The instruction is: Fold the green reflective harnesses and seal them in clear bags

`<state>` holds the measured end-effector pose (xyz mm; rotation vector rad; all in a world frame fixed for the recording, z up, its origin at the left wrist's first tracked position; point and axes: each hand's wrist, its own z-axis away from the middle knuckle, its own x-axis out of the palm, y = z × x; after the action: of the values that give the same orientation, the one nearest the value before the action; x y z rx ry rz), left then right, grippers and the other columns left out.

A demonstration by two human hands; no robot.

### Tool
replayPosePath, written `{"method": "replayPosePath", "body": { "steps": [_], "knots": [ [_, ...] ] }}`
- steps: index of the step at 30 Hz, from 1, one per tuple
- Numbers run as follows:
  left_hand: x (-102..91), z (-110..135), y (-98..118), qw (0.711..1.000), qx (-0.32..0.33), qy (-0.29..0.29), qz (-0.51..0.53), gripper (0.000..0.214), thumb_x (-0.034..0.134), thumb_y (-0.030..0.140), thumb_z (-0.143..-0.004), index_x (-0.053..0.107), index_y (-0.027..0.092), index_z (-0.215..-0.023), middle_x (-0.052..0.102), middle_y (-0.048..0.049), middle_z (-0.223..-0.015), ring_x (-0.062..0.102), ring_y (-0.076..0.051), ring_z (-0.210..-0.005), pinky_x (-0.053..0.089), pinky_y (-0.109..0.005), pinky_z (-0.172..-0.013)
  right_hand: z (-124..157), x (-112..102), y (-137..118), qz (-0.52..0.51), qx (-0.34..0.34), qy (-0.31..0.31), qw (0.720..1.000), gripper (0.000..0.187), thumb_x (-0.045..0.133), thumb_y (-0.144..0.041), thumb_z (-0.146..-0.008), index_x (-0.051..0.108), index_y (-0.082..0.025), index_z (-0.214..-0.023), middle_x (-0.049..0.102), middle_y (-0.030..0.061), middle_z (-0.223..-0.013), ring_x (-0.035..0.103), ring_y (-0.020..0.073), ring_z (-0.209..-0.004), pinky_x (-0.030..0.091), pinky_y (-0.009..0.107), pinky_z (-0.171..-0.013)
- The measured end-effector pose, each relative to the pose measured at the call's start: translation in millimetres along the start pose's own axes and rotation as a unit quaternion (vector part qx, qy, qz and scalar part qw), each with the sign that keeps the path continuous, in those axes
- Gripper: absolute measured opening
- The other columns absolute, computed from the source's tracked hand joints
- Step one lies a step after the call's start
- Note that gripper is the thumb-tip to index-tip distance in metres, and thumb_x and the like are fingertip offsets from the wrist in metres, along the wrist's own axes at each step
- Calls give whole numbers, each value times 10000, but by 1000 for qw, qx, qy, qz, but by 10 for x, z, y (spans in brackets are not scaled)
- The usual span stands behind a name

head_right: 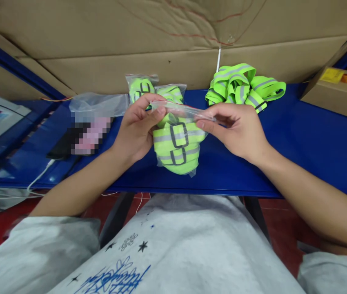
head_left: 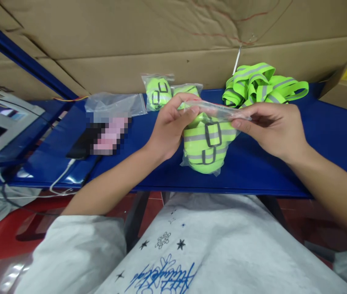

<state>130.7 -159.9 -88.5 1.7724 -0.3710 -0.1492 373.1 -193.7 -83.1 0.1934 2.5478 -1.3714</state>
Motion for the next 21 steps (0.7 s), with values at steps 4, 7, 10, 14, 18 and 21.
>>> {"method": "replayPosePath", "body": {
  "steps": [4,7,10,14,18,21],
  "knots": [
    [-42,-24,25,1000,8,-12,4,390,789,497,-895,684,324,-1228,798,-4,-1106,725,-277,-1179,583,-430,-997,-27,-18,-18,-102,32,6,994,317,940,-298,-769,704,-238,-972,757,0,-912,712,133,-802,602,277,-780],
    [-34,-24,63,999,6,-25,45,334,735,415,-935,702,286,-1241,779,-8,-1212,722,-265,-1220,574,-446,-1080,-27,-23,-22,-86,47,-2,995,312,915,-402,-804,712,-224,-961,737,10,-877,672,118,-734,590,264,-724],
    [0,3,75,994,-24,-73,76,324,691,442,-962,739,235,-1207,767,-33,-1277,700,-288,-1294,585,-444,-1102,0,-22,-20,-63,26,5,998,230,877,-398,-848,740,-221,-903,730,17,-815,641,122,-671,578,279,-675],
    [19,30,30,989,-72,-100,85,382,797,524,-897,778,213,-1119,803,-45,-1162,735,-330,-1231,643,-417,-996,42,-79,-31,6,-59,-11,998,335,817,-272,-905,733,-306,-1228,768,30,-1035,683,145,-799,585,306,-771],
    [-39,-2,8,986,-91,-112,83,394,860,531,-847,798,188,-1033,817,-56,-1007,796,-298,-1025,663,-364,-876,35,-226,-105,107,-105,-127,981,182,804,-268,-907,763,-277,-1084,766,17,-942,662,136,-745,551,284,-707],
    [-110,-36,9,978,-122,-153,69,382,843,546,-857,812,192,-996,813,-50,-924,803,-272,-896,661,-338,-774,8,-341,-158,105,-96,-164,976,128,823,-288,-884,708,-234,-867,697,-5,-754,603,118,-638,485,275,-612]
  ]
}}
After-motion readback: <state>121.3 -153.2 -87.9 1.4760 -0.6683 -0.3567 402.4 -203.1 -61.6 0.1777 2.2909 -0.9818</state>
